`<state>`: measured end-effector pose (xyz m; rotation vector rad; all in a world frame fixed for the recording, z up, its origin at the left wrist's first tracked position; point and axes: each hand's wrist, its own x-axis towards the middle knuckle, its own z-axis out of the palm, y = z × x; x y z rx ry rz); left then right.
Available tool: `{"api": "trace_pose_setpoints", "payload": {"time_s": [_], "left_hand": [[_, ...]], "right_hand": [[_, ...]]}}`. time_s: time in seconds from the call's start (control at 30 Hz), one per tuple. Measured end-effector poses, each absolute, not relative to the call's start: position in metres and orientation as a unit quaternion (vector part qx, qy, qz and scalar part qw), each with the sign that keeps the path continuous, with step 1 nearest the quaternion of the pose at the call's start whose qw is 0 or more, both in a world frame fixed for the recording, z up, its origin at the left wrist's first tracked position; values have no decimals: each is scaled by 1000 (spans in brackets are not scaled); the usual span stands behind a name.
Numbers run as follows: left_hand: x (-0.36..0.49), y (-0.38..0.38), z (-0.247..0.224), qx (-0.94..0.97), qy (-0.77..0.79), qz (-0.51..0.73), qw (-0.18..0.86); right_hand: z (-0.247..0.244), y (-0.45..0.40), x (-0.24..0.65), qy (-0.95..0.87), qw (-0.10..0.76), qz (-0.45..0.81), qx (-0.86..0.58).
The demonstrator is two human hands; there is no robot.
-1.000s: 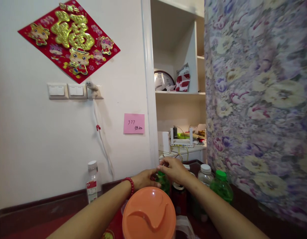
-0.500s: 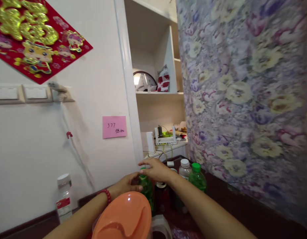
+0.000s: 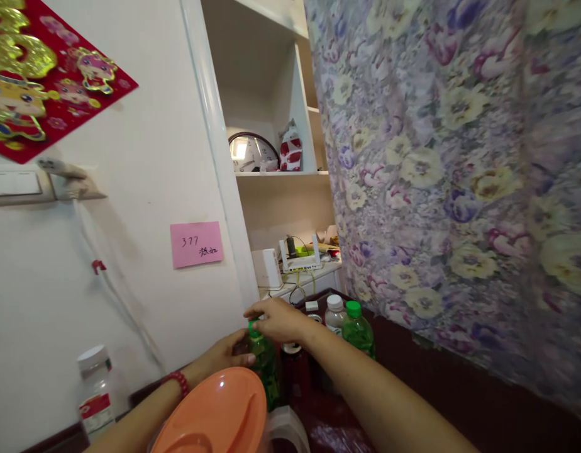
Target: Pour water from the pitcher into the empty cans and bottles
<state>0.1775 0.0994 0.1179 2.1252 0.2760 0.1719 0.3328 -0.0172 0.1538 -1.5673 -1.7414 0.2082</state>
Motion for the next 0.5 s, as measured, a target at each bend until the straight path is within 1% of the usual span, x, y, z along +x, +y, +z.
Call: {"api": "trace_pose_setpoints", "payload": {"time_s": [0.17, 0.27, 0.5], "left_hand": [[175, 99, 121, 854, 78, 66, 510], [176, 103, 118, 850, 78, 72, 515], [177, 103, 112, 841, 79, 61, 532]], "right_hand": [[150, -15, 331, -646, 369, 44, -667], [150, -17, 330, -649, 360, 20, -670], [153, -21, 329, -678, 308, 37, -666]]}}
